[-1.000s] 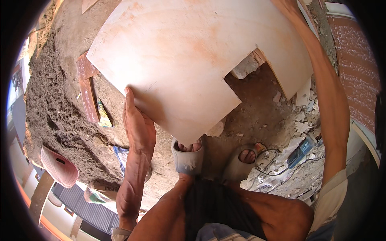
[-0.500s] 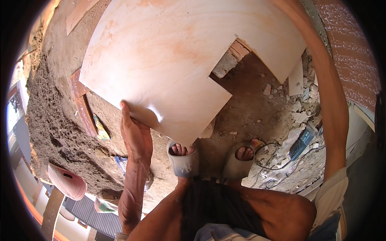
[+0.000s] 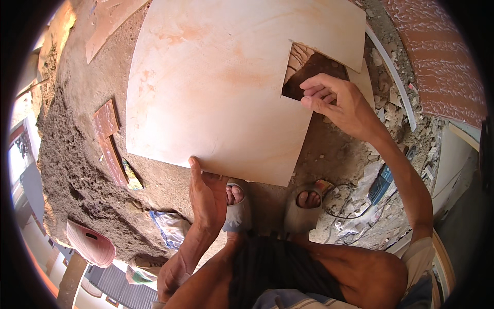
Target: The person uses an angle grinder to cut a rectangular notch out of a large ceramic tile and then breaks off the cut piece by hand.
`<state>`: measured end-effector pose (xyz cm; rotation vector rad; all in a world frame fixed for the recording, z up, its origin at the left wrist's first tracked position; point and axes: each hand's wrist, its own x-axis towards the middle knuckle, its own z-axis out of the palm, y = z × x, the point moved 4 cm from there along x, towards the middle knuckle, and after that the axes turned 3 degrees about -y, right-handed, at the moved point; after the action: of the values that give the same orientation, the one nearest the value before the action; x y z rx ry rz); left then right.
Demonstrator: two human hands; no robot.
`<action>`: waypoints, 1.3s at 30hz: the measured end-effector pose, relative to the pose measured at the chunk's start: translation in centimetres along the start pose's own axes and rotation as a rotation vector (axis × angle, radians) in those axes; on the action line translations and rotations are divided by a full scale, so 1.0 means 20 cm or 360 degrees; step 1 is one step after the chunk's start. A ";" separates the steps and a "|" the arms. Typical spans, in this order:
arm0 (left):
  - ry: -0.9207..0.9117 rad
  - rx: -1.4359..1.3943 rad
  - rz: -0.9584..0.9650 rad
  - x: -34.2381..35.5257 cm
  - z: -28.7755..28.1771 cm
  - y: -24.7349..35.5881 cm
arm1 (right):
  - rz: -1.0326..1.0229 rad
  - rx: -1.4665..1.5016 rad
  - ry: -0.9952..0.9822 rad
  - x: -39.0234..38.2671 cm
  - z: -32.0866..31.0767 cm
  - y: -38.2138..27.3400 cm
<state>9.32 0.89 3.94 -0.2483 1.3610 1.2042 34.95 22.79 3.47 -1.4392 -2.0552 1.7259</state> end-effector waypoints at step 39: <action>-0.0447 0.0193 -0.0312 -0.06 0.12 -0.32 | -0.0629 -0.0204 0.0626 0.35 -0.21 0.19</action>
<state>15.89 -0.69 2.50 -0.1177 1.1312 0.9500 35.89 30.32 -1.36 -1.1782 -2.0755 1.0832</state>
